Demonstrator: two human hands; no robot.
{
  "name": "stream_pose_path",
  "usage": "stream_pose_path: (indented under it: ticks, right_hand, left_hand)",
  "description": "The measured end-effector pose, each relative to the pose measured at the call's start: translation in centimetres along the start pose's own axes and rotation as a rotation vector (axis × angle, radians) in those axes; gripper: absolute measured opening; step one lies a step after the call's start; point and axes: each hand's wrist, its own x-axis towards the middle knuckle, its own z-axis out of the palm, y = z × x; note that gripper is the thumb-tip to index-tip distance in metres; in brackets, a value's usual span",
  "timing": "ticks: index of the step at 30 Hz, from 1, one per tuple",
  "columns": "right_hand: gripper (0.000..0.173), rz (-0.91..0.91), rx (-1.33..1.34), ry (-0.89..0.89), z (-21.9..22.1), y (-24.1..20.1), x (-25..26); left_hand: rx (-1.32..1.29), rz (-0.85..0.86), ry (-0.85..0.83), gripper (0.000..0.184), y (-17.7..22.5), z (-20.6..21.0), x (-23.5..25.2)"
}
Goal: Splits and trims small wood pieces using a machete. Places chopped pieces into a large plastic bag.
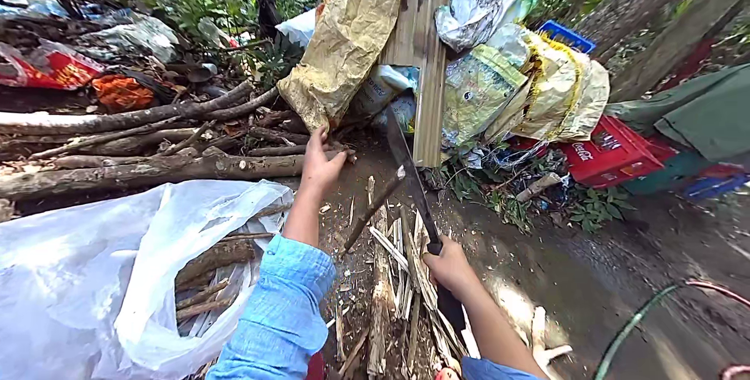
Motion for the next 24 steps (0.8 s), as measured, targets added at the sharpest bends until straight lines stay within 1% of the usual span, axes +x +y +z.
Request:
stream_pose_path:
  ticks: [2,4,5,8,10,12,14,15,16,18,20,22,24]
  right_hand:
    - [0.037,0.005,0.187,0.052,0.5,0.8,0.7]
    - [0.033,-0.025,0.317,0.100,0.1,1.4,-0.2]
    - [0.031,-0.069,0.351,0.134,-0.5,1.4,-1.0]
    - [0.030,-0.231,0.349,0.255,-3.0,0.7,-3.6]
    - [0.031,-0.279,0.272,0.314,-4.5,-0.6,-5.4]
    - [0.031,-0.241,0.140,0.285,-4.6,-1.5,-5.8]
    - [0.035,-0.102,-0.024,0.103,-2.8,-1.2,-4.4]
    - [0.037,-0.015,-0.093,-0.007,-1.2,-0.4,-3.0]
    - [0.038,0.041,-0.121,-0.068,0.6,0.8,-1.5]
    - [0.040,0.071,-0.084,-0.053,3.0,2.5,0.1]
    - [0.037,0.036,-0.002,0.004,3.7,3.2,0.1]
    - [0.038,-0.032,0.104,0.037,2.8,3.1,-0.8]
    - [0.038,-0.133,0.185,0.080,0.8,2.1,-2.2]
  left_hand:
    - [-0.011,-0.017,0.100,0.068,-0.5,-0.7,-0.1]
    - [-0.021,-0.034,0.147,0.061,-0.7,-1.1,-0.2]
    - [-0.031,-0.043,0.159,0.059,-0.6,-1.3,0.0]
    - [-0.071,-0.066,0.177,0.055,-0.7,-1.9,0.1]
    - [-0.084,-0.065,0.193,0.052,-1.2,-2.1,0.1]
    - [-0.096,-0.069,0.201,0.048,-1.3,-2.1,0.1]
    - [-0.089,-0.076,0.201,0.044,-1.4,-2.0,-0.1]
    - [-0.075,-0.076,0.195,0.043,-1.3,-1.9,-0.3]
    - [-0.055,-0.081,0.183,0.041,-1.1,-1.9,-0.5]
    - [-0.035,-0.092,0.156,0.039,-0.7,-1.9,-0.7]
    - [-0.030,-0.102,0.148,0.038,-0.6,-2.0,-1.0]
    - [-0.026,-0.102,0.147,0.036,-0.6,-2.2,-1.0]
    - [-0.036,-0.097,0.155,0.036,-0.7,-2.6,-0.8]
